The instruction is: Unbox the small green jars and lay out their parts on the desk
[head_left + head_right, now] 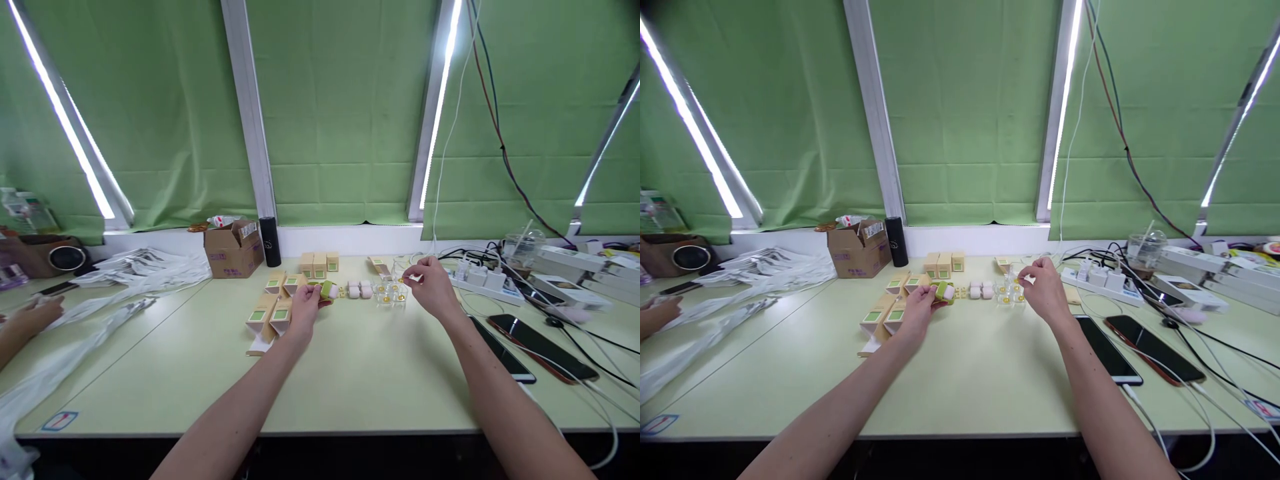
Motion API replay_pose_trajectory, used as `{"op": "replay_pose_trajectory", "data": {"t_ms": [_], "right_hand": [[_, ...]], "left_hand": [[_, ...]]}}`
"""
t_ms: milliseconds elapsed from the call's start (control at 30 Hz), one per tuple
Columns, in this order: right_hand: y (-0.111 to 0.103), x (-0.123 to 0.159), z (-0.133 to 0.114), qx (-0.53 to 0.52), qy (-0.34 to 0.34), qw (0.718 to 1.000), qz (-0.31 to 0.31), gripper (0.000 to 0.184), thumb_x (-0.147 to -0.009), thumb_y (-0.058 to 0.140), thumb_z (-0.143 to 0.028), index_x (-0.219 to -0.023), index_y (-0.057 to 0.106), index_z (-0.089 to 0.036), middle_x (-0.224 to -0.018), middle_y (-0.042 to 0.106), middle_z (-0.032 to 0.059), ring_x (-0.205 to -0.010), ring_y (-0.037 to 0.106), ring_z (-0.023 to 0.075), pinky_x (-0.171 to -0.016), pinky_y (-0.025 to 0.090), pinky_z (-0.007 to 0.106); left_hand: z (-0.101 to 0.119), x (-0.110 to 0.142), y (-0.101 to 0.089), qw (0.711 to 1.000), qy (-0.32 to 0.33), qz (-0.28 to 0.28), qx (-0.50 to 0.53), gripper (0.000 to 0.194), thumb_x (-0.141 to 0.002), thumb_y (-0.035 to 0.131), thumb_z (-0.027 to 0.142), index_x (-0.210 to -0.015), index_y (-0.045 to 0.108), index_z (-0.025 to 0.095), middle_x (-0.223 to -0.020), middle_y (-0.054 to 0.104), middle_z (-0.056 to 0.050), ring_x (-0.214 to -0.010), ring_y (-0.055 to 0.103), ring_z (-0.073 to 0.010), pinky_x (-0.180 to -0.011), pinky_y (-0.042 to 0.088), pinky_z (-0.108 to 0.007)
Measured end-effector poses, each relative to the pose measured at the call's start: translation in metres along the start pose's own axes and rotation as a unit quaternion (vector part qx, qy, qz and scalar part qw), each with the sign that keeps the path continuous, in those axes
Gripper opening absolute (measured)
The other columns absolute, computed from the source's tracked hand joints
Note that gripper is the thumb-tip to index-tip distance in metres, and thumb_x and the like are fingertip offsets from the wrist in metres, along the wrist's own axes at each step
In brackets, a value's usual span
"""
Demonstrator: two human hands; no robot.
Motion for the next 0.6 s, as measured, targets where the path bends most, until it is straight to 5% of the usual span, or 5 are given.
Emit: {"op": "replay_pose_trajectory", "data": {"t_ms": [300, 600], "right_hand": [[0.038, 0.008, 0.039, 0.182, 0.072, 0.954, -0.226, 0.023, -0.069, 0.063, 0.001, -0.074, 0.077, -0.017, -0.086, 0.071, 0.0103, -0.077, 0.065, 0.0194, -0.067, 0.042, 0.026], [0.056, 0.016, 0.063, 0.198, 0.115, 0.938, -0.26, 0.026, -0.066, 0.062, 0.002, -0.079, 0.074, -0.016, -0.077, 0.071, 0.0095, -0.067, 0.066, 0.0183, -0.056, 0.039, 0.024]], "left_hand": [[0.002, 0.001, 0.0, 1.0, -0.005, 0.004, -0.009, 0.018, -0.094, 0.07, 0.026, -0.084, 0.064, 0.013, -0.083, 0.075, -0.008, -0.076, 0.073, -0.0166, -0.082, 0.066, -0.038], [0.003, 0.003, 0.001, 1.0, -0.008, 0.001, -0.01, 0.018, -0.095, 0.069, 0.025, -0.084, 0.063, 0.012, -0.083, 0.074, -0.007, -0.076, 0.073, -0.016, -0.083, 0.065, -0.039]]}}
Point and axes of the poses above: each hand's wrist, its own x-axis away from the middle knuckle, its own y-axis out of the palm, z = x × y, the point moved 8 cm from there along -x, towards the middle knuckle
